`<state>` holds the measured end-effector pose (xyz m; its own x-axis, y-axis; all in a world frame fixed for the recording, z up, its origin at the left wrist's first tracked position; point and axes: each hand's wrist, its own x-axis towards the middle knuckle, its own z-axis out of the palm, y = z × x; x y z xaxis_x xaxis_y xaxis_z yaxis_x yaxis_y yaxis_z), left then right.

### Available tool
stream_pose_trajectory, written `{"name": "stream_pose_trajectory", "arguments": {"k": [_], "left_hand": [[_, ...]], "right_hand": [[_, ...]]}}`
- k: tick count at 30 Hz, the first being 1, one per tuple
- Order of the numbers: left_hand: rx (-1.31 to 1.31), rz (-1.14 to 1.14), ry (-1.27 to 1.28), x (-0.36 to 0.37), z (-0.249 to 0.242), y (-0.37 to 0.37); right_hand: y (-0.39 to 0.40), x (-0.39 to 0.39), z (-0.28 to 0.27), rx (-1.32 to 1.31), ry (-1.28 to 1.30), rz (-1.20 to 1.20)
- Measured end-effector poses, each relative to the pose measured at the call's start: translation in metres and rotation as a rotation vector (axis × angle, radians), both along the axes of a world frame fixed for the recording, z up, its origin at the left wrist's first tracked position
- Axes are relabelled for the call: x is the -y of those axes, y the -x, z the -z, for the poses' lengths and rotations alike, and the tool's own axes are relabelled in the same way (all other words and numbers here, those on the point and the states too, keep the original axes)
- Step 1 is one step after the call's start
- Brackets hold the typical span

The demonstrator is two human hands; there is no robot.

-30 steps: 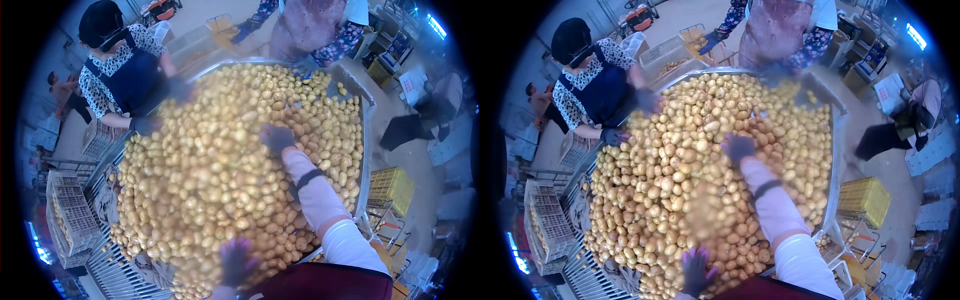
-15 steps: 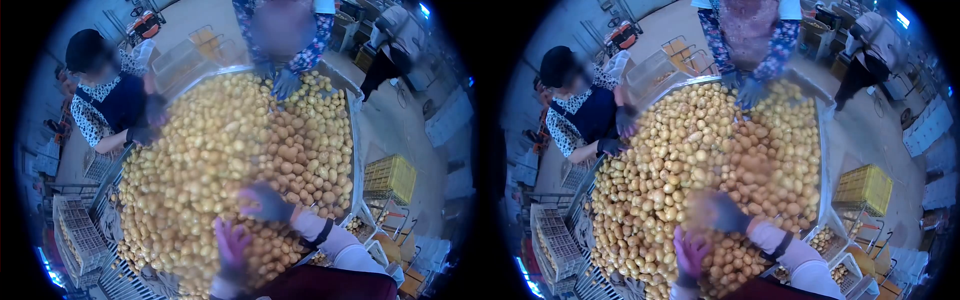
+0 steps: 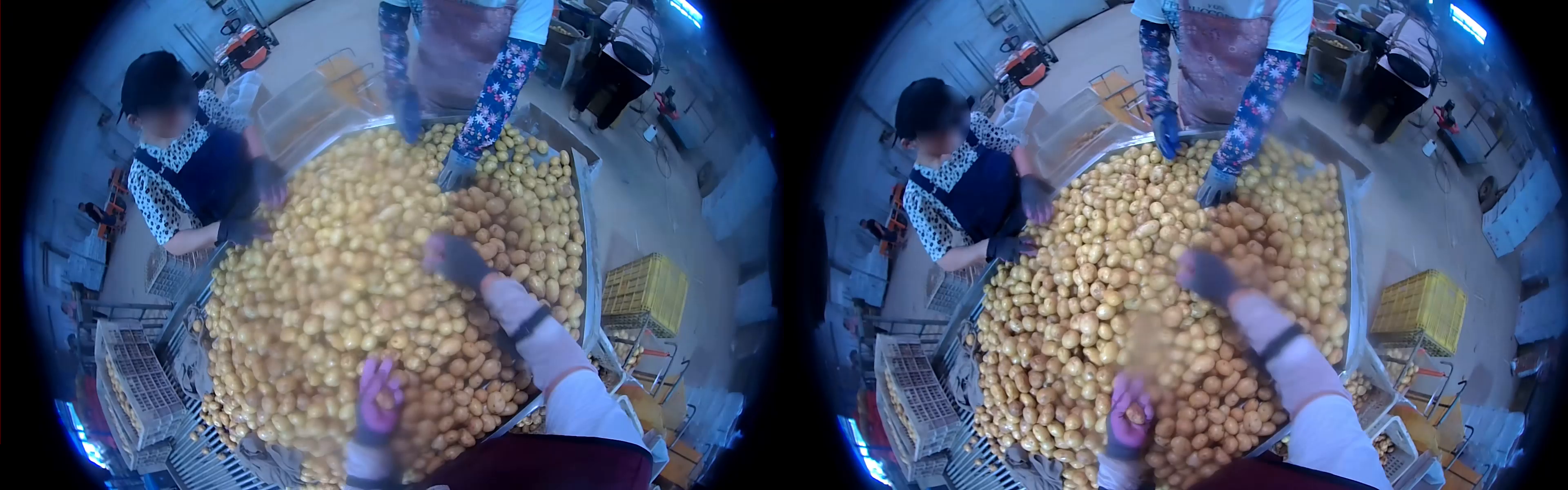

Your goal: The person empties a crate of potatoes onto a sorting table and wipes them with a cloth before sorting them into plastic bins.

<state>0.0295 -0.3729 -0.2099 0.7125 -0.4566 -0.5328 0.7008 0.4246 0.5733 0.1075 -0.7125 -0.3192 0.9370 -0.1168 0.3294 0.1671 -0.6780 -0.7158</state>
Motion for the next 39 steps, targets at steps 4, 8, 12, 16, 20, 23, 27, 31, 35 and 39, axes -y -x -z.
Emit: {"name": "stream_pose_trajectory", "arguments": {"k": [4, 8, 12, 16, 20, 23, 27, 31, 35, 39], "left_hand": [[-0.040, 0.059, 0.258, 0.003, -0.016, 0.001], [-0.124, 0.017, 0.110, -0.021, 0.034, -0.002], [-0.134, 0.013, 0.127, -0.020, 0.032, -0.003], [-0.032, 0.067, 0.075, -0.005, 0.020, -0.004], [-0.016, 0.109, 0.164, -0.008, 0.018, -0.007], [0.022, 0.039, 0.042, -0.006, 0.001, 0.004], [1.171, 0.313, -0.724, -0.021, 0.012, 0.010], [0.509, 0.213, -0.095, -0.030, 0.023, 0.022], [0.121, 0.132, 0.354, -0.041, 0.054, 0.020], [0.001, 0.138, 0.257, -0.037, 0.027, 0.037]], "right_hand": [[0.025, -0.028, -0.021, -0.061, -0.058, 0.061], [0.017, -0.045, -0.025, -0.164, 0.010, 0.320], [-0.009, -0.041, 0.013, -0.273, 0.390, 0.357], [-0.029, -0.018, 0.013, -0.428, 0.456, 0.222], [-0.027, -0.008, 0.010, -0.443, 0.448, 0.119], [-0.011, -0.010, 0.002, -0.298, 0.333, 0.156], [0.026, -0.025, -0.035, -0.041, -0.588, 0.162], [0.119, -0.054, -0.099, -0.007, -1.454, -0.029], [0.227, -0.081, -0.124, 0.131, -1.763, -0.006], [0.330, -0.102, -0.116, 0.158, -1.824, 0.226]]}}
